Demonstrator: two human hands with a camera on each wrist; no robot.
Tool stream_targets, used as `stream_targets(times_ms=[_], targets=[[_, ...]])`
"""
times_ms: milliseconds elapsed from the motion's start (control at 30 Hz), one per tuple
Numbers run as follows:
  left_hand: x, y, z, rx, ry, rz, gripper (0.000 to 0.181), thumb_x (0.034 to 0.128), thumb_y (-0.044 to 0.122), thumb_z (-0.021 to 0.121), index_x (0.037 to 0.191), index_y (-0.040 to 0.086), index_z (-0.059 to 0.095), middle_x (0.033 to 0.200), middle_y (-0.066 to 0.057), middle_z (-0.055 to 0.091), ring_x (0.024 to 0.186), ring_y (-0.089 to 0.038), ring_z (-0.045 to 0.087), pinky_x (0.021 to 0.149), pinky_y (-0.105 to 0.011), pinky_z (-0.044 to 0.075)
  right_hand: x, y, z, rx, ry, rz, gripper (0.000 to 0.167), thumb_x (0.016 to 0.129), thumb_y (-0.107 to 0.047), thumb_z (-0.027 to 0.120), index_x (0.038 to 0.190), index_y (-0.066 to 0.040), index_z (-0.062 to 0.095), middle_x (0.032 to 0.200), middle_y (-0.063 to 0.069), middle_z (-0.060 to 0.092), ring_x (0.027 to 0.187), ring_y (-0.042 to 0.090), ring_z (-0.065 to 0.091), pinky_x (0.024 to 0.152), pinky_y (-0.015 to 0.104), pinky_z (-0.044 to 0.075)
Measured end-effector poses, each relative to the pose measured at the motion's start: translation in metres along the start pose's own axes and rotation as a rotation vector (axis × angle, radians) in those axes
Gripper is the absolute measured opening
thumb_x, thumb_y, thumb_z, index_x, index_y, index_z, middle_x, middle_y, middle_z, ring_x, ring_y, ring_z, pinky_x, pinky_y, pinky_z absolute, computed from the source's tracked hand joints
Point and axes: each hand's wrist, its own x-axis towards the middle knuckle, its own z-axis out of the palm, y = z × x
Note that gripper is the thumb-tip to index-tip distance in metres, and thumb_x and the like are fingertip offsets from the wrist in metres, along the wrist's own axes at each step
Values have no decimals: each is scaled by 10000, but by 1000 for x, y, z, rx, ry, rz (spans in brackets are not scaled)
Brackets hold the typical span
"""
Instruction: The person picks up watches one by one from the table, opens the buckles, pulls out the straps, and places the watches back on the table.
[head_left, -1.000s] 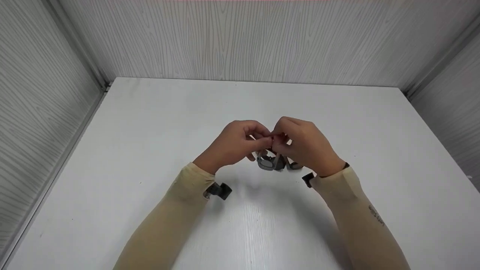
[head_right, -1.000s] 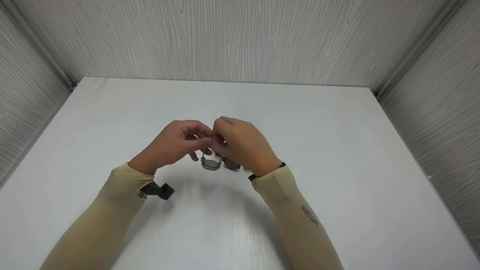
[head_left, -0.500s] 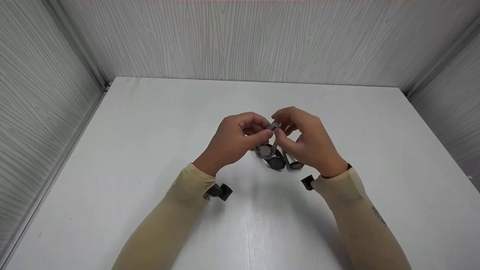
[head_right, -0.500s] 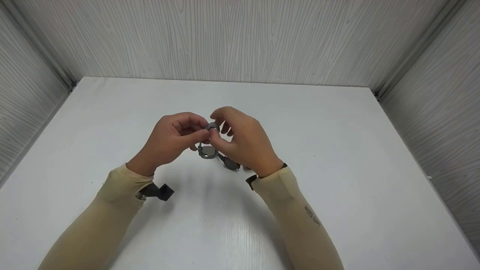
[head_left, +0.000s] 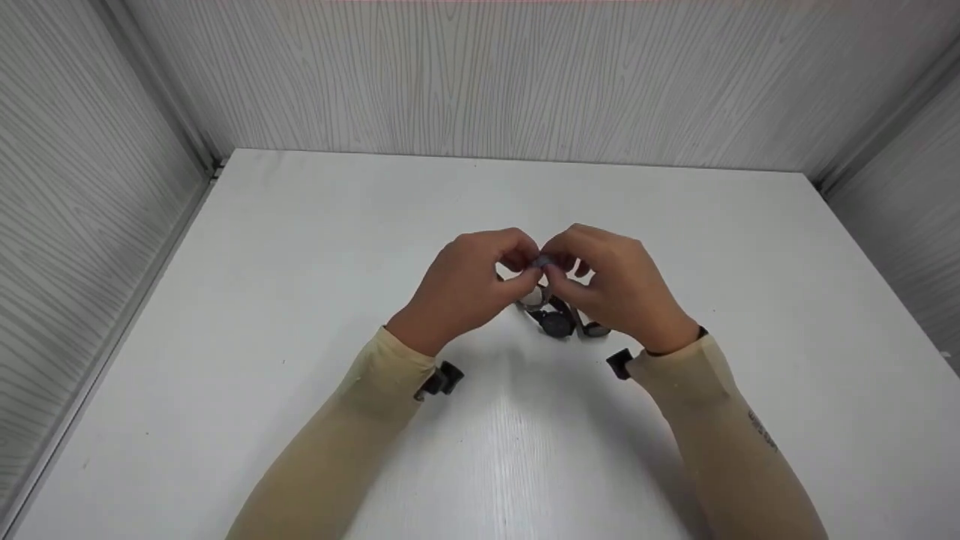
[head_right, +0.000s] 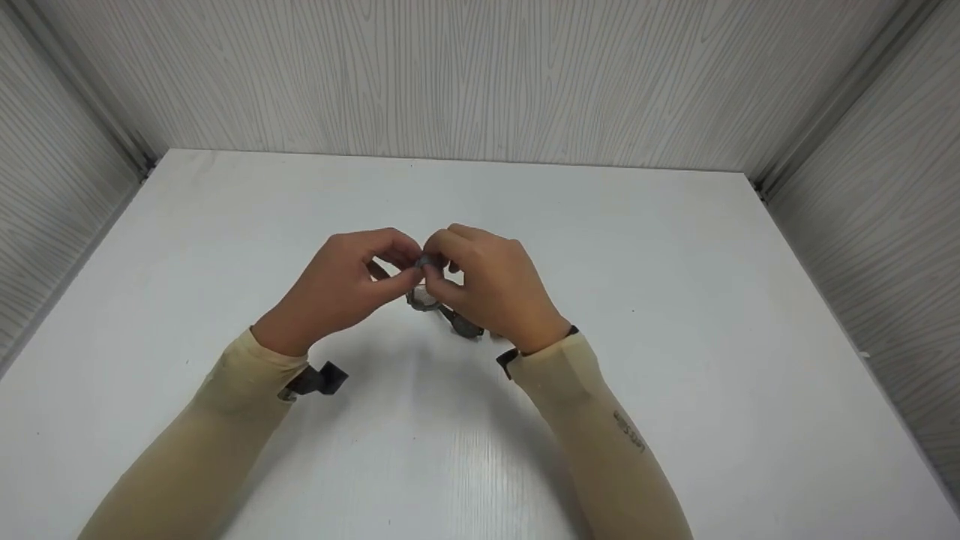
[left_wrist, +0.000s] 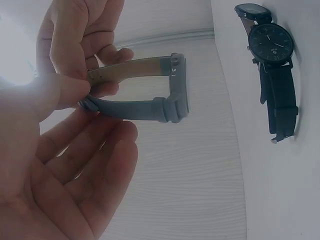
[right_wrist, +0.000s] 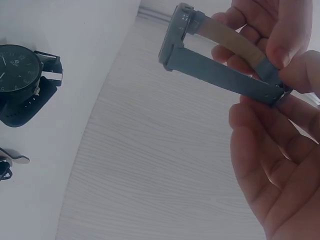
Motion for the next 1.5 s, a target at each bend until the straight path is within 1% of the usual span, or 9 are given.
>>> stream_targets(times_ms=[200,400,500,667,767,1033,1133,1333,1500], targets=[[1,1,-2,-80,-18,-17,72,977,221,684,1003,179,736,890,131,732,801,23,667,731,-267,542,1,3,2,82,-1,13,68,981,-60,660,1009,-108,700,945,-51,697,791,64,622,690,263,530],[2,3,-3,-172,-22,-38,64,974,205,691,1002,178,742,893,125,732,829,-12,679,765,-290,553,0,-5,2,100,3,52,57,1003,-89,645,1033,-92,692,949,-28,687,791,60,612,690,262,536],[1,5,-3,-186,-23,-39,66,977,196,690,1010,177,744,909,126,733,849,-18,681,793,-296,553,0,-11,-1,77,2,68,57,1003,-83,643,1036,-87,690,943,-23,683,784,58,604,688,268,536],[-1,10,-4,-112,-17,-47,58,984,186,687,1011,183,738,921,138,732,854,12,669,808,-293,536,0,-18,-3,-8,-29,81,55,1016,-97,630,1046,-87,676,940,-10,664,781,51,593,674,266,521],[-4,15,-6,-72,0,-51,56,985,183,689,1013,188,738,922,142,734,853,22,667,787,-299,531,0,-21,-1,-11,-26,74,60,1029,-109,614,1060,-89,660,953,-11,660,792,51,599,679,258,523],[-11,21,-5,78,43,-5,59,979,165,691,1017,162,737,929,100,746,858,-32,688,758,-280,524,-3,-31,1,-72,-26,87,66,1032,-94,597,1074,-90,647,966,7,651,789,56,609,668,238,526],[-10,20,-6,88,35,-4,64,979,159,687,1017,162,738,932,100,745,865,-33,690,768,-273,529,-3,-33,4,-94,-12,105,62,1026,-89,613,1072,-90,655,960,9,650,784,64,602,656,257,523],[-8,19,-13,84,43,0,76,978,154,689,1027,175,742,939,108,740,872,-31,685,786,-272,530,-1,-35,14,-85,78,100,86,1042,-101,590,1085,-76,660,946,22,633,805,90,592,686,282,531],[-8,15,-14,149,38,30,60,979,152,695,1013,167,742,933,90,726,879,-58,676,771,-268,527,-1,-33,19,-82,75,102,90,1042,-96,590,1103,-67,650,964,28,630,834,93,603,744,249,535]])
